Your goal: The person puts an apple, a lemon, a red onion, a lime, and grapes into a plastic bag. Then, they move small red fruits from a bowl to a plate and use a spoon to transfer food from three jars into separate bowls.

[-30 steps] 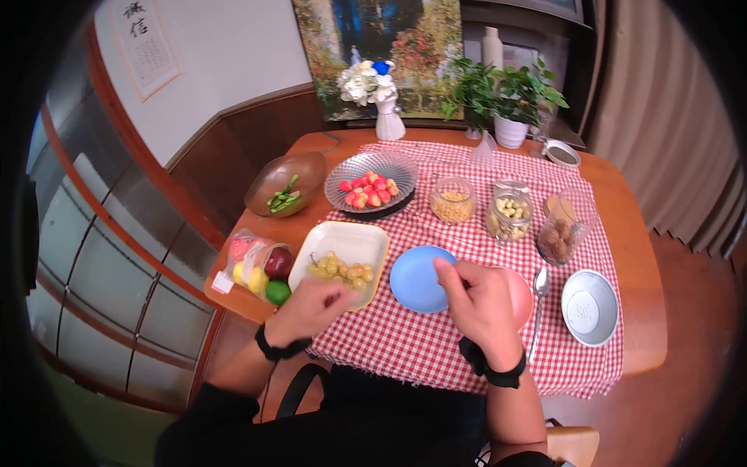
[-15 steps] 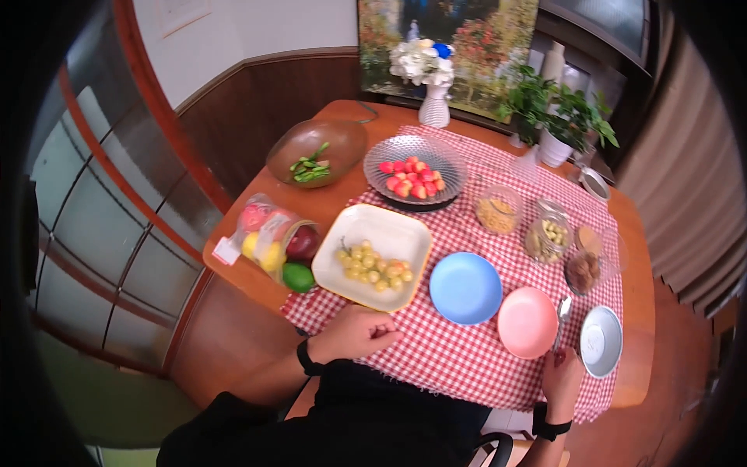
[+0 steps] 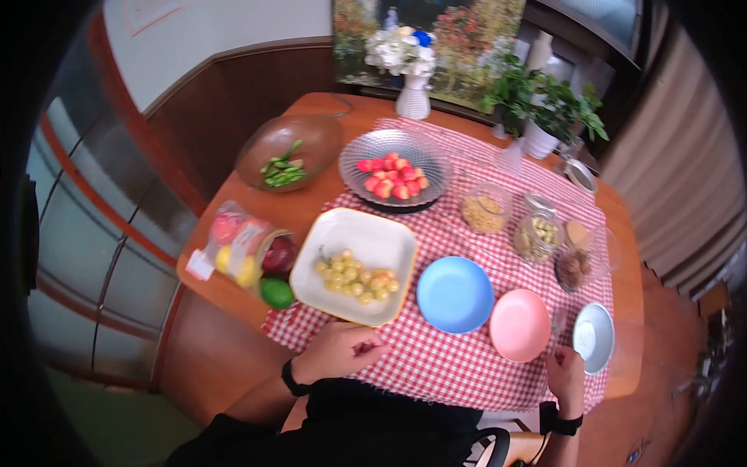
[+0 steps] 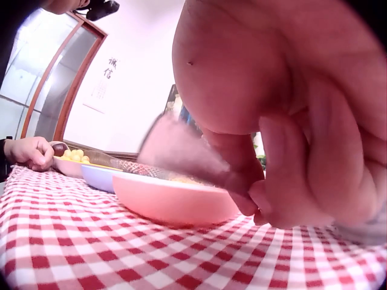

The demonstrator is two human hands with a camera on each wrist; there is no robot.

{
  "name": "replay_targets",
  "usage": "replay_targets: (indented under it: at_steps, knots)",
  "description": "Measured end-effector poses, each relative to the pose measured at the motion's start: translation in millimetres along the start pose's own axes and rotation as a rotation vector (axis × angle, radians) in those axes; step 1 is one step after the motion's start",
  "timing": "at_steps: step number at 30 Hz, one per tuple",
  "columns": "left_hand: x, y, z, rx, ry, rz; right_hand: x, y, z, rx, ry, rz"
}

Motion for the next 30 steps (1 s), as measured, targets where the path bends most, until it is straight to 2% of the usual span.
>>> replay_targets:
  at_steps: [3,4,6,7,9,11,13,17,19,23,28,30]
  knots:
    - [-0.3,2.9,-1.5,0.055,-0.020,-0.021,11.8,-17.2,0.2,0.017,-0.124,0.144]
    - [-0.3,1.1,-1.5,0.034,-0.027,-0.018,15.6,-24.5,1.0,0.029,-0.102,0.160]
    - [-0.1,1.0,-4.6,0.020,-0.037,-0.010,21.9,-45.9,-7.5,0.141,-0.150,0.337]
    - [-0.4,1.6,-5.1,0.026,-0.029,-0.018,21.6,-60.8,-18.1,0.128,-0.160,0.328]
    - [0.5,1.8,-6.5,0.040,-0.044,-0.023,12.4,-80.9,-41.1,-0.143,-0.042,0.286]
    - [0.7,2.7,-8.5,0.045,-0.035,-0.031,-3.4,-96.0,-77.3,-0.142,-0.183,0.254]
    - [0.3,2.7,-8.3,0.047,-0.023,-0.037,-25.5,-100.1,-106.7,-0.123,-0.210,0.194]
    - [1.5,1.1,-4.8,0.054,-0.015,-0.008,-92.5,-97.8,-155.3,0.001,-0.342,0.121]
    - [1.2,0.5,-3.3,0.041,-0.014,-0.003,-121.6,-89.8,-184.6,0.122,-0.517,0.159]
    - [2.4,0.3,-4.6,0.050,-0.031,0.011,-182.4,-58.6,-213.0,0.201,-0.523,0.053]
    - [2.0,-3.7,-0.5,0.061,-0.051,0.004,-225.6,-18.3,-227.2,0.360,-0.593,-0.035]
    - [3.3,-0.9,-6.8,0.078,-0.022,0.051,-234.5,-11.9,-229.8,0.353,-0.586,-0.061]
Point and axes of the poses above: each hand's wrist, its own x-axis away from the middle knuckle, its own y-axis out of the palm, z = x × y, the point moved 5 cm from there along -x, towards the middle knuckle, and after that the axes turned 2 degrees about x, right-handed, at the moved point
